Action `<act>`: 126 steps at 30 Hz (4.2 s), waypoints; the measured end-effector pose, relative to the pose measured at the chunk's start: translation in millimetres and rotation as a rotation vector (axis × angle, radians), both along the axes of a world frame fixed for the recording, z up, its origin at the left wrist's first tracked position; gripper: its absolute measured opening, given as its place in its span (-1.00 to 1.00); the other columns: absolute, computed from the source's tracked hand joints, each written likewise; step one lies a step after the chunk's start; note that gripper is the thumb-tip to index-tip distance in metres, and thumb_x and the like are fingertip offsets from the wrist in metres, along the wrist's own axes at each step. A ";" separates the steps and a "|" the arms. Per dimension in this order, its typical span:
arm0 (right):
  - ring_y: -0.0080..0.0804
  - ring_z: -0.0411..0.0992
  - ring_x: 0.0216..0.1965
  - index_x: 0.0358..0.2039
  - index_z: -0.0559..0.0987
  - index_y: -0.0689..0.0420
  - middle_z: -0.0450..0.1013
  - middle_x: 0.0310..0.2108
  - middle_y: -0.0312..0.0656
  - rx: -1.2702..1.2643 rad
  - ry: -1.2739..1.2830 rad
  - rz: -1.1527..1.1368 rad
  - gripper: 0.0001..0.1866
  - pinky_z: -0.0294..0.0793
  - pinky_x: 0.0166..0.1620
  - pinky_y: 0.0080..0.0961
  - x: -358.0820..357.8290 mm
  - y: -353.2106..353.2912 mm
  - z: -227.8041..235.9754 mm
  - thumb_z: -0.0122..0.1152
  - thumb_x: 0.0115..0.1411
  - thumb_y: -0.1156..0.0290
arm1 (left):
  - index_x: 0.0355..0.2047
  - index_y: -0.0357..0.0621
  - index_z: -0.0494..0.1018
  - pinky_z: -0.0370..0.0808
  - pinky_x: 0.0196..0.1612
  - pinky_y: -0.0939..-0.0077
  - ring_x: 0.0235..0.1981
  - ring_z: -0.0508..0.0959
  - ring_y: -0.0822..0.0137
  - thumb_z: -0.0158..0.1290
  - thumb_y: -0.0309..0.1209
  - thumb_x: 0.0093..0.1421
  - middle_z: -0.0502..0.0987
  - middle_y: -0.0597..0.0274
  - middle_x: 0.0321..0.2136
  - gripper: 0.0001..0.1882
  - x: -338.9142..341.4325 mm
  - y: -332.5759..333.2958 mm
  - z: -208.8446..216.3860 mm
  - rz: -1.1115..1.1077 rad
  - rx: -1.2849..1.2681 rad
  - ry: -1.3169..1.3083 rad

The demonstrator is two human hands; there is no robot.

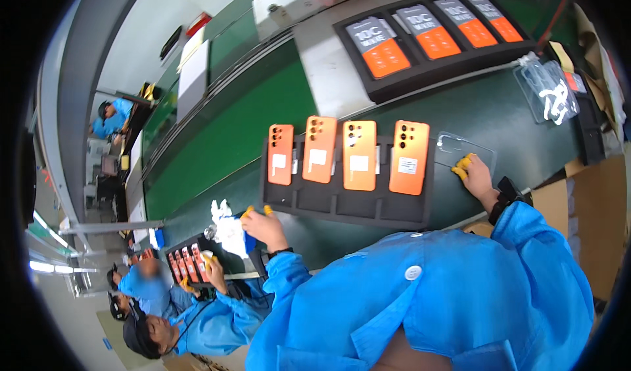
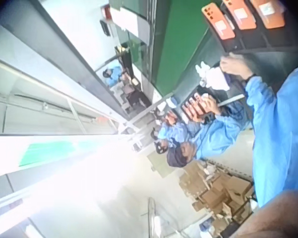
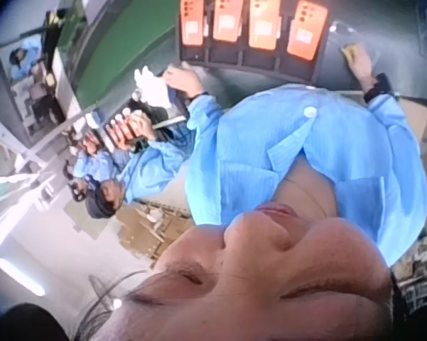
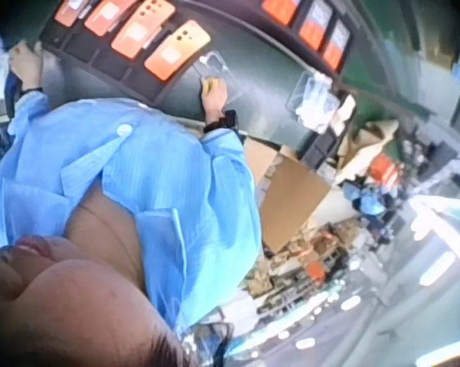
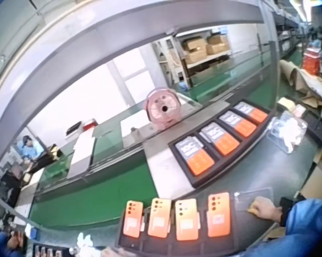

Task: Assembling screen components and placing them into trays on a factory conveyor belt.

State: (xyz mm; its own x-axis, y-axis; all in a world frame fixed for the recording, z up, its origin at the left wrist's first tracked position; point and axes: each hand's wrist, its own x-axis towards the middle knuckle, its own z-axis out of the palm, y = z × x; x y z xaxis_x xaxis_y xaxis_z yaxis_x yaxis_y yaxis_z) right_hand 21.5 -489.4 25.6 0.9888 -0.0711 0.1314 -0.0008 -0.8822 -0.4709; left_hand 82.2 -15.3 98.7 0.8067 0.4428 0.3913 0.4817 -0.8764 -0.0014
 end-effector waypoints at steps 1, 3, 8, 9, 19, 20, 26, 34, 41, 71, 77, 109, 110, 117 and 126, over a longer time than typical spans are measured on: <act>-0.15 0.29 -0.38 -0.54 0.48 0.17 0.30 -0.48 -0.11 0.032 -0.016 0.038 -0.84 0.31 -0.33 -0.35 -2.7 -1.7 0.0 0.15 -0.11 0.34 | -0.35 -0.27 0.31 0.23 -0.20 0.20 -0.27 0.27 0.01 0.10 -0.30 -0.14 0.30 -0.09 -0.36 -0.62 0.7 -18.4 -3.4 -0.192 -0.054 -0.014; -0.16 0.30 -0.39 -0.54 0.48 0.15 0.30 -0.48 -0.13 0.011 -0.009 0.096 -0.84 0.32 -0.33 -0.36 -11.0 -7.7 -0.2 0.15 -0.11 0.34 | -0.38 -0.26 0.33 0.20 -0.17 0.16 -0.24 0.26 -0.03 0.10 -0.32 -0.13 0.33 -0.06 -0.37 -0.66 1.0 -71.2 -16.9 -0.567 -0.190 -0.010; -0.18 0.30 -0.39 -0.55 0.46 0.13 0.30 -0.50 -0.14 0.029 0.075 0.334 -0.85 0.33 -0.34 -0.36 -28.7 -19.0 10.5 0.17 -0.13 0.35 | -0.31 -0.26 0.34 0.25 -0.26 0.23 -0.31 0.29 0.01 0.09 -0.26 -0.11 0.33 -0.01 -0.42 -0.60 -29.6 -192.3 -26.2 -1.130 -0.521 0.232; -0.18 0.30 -0.39 -0.55 0.46 0.13 0.30 -0.50 -0.14 0.024 0.074 0.319 -0.85 0.33 -0.34 -0.36 -29.6 -20.3 10.9 0.17 -0.13 0.35 | -0.31 -0.28 0.35 0.26 -0.25 0.26 -0.31 0.30 0.04 0.08 -0.22 -0.12 0.33 0.01 -0.41 -0.57 -39.4 -203.5 -28.6 -1.236 -0.431 0.228; -0.27 0.30 -0.41 -0.59 0.45 0.10 0.28 -0.54 -0.21 0.036 -0.053 0.361 -0.86 0.33 -0.38 -0.42 -24.8 -26.3 -3.9 0.14 -0.12 0.31 | -0.50 -0.15 0.38 0.27 -0.38 0.38 -0.40 0.34 0.23 0.09 -0.17 -0.16 0.33 0.19 -0.49 -0.68 -57.0 -226.3 -64.6 -1.285 -0.242 0.438; -0.27 0.30 -0.41 -0.59 0.45 0.10 0.28 -0.54 -0.21 0.038 -0.055 0.347 -0.86 0.33 -0.38 -0.42 -22.2 -27.2 -4.7 0.14 -0.12 0.31 | -0.51 -0.16 0.37 0.28 -0.38 0.37 -0.41 0.34 0.21 0.10 -0.18 -0.17 0.33 0.17 -0.50 -0.68 -51.1 -234.4 -64.1 -1.223 -0.297 0.375; -0.31 0.31 -0.41 -0.60 0.45 0.09 0.28 -0.54 -0.22 0.035 -0.053 0.421 -0.87 0.35 -0.38 -0.45 -18.5 -35.9 -4.6 0.11 -0.12 0.31 | -0.37 -0.33 0.30 0.24 -0.22 0.20 -0.28 0.28 -0.05 0.05 -0.30 -0.05 0.32 -0.09 -0.38 -0.66 -5.7 -259.1 -52.7 -0.943 -0.625 0.113; -0.26 0.32 -0.43 -0.54 0.48 0.13 0.30 -0.52 -0.19 0.087 0.081 0.374 -0.80 0.35 -0.38 -0.43 -21.5 -40.1 17.5 0.15 -0.10 0.26 | -0.28 -0.42 0.27 0.29 -0.36 0.62 -0.44 0.38 0.40 -0.12 -0.41 0.11 0.40 0.16 -0.47 -0.74 38.6 -261.0 -71.8 -0.600 -1.309 0.228; -0.29 0.35 -0.31 -0.17 0.38 0.17 0.35 -0.32 -0.16 0.636 -0.009 -0.080 -0.59 0.33 -0.20 -0.48 8.1 -5.5 44.1 0.10 0.01 0.20 | -0.21 -0.28 0.30 0.26 -0.22 0.66 -0.28 0.33 0.49 -0.19 -0.45 0.15 0.38 0.28 -0.29 -0.77 12.4 -265.1 -27.5 -0.647 -1.853 0.241; -0.10 0.07 0.04 0.03 0.14 0.15 0.12 -0.01 0.01 -0.063 0.174 0.223 0.02 -0.11 0.07 0.04 4.8 -63.3 39.9 0.29 -0.43 -0.12 | -0.19 -0.27 0.26 0.24 -0.10 0.31 -0.21 0.32 0.05 0.27 -0.28 -0.39 0.35 0.00 -0.29 -0.30 8.7 -331.0 -28.7 -1.402 -0.627 0.320; -0.08 0.17 -0.13 -0.05 0.21 0.19 0.22 -0.22 -0.02 0.042 -0.155 0.116 -0.03 -0.03 0.00 -0.05 -0.7 -29.2 80.0 0.36 -0.49 -0.03 | -0.07 -0.25 0.14 0.23 -0.06 0.32 -0.12 0.28 -0.01 0.29 -0.30 -0.41 0.29 -0.06 -0.19 -0.15 2.8 -313.8 32.4 -1.432 -0.947 0.317; -0.47 0.34 -0.31 -0.37 0.48 0.21 0.34 -0.41 -0.24 1.174 -0.136 0.280 -0.75 0.32 -0.23 -0.58 23.5 51.9 157.1 0.24 -0.13 0.47 | -0.33 -0.30 0.32 0.33 -0.55 0.46 -0.61 0.42 0.18 0.10 -0.39 -0.09 0.40 0.02 -0.57 -0.67 -43.1 -244.9 71.5 -1.260 -1.148 0.265; -0.45 0.35 -0.32 -0.40 0.49 0.21 0.35 -0.42 -0.24 1.014 -0.188 0.317 -0.76 0.33 -0.24 -0.57 21.5 49.9 157.7 0.25 -0.14 0.47 | -0.33 -0.31 0.32 0.33 -0.55 0.47 -0.62 0.42 0.19 0.10 -0.39 -0.09 0.40 0.02 -0.57 -0.67 -43.3 -245.6 72.1 -1.243 -1.169 0.280; -0.39 0.32 -0.22 -0.14 0.36 0.20 0.35 -0.24 -0.21 1.392 -0.051 0.431 -0.48 0.30 -0.13 -0.51 22.7 48.3 137.8 0.29 -0.18 0.47 | -0.39 -0.31 0.32 0.31 -0.58 0.49 -0.65 0.40 0.25 0.09 -0.40 -0.09 0.41 0.02 -0.57 -0.71 -37.0 -243.5 91.8 -1.230 -1.009 0.449; -0.56 0.36 -0.39 -0.37 0.47 0.19 0.45 -0.45 -0.23 1.015 0.438 0.164 -0.63 0.33 -0.27 -0.62 0.7 23.9 109.7 0.32 -0.18 0.27 | -0.39 -0.32 0.31 0.31 -0.56 0.57 -0.66 0.39 0.35 0.09 -0.39 -0.05 0.42 0.06 -0.60 -0.71 -25.0 -244.2 62.7 -1.113 -1.336 0.487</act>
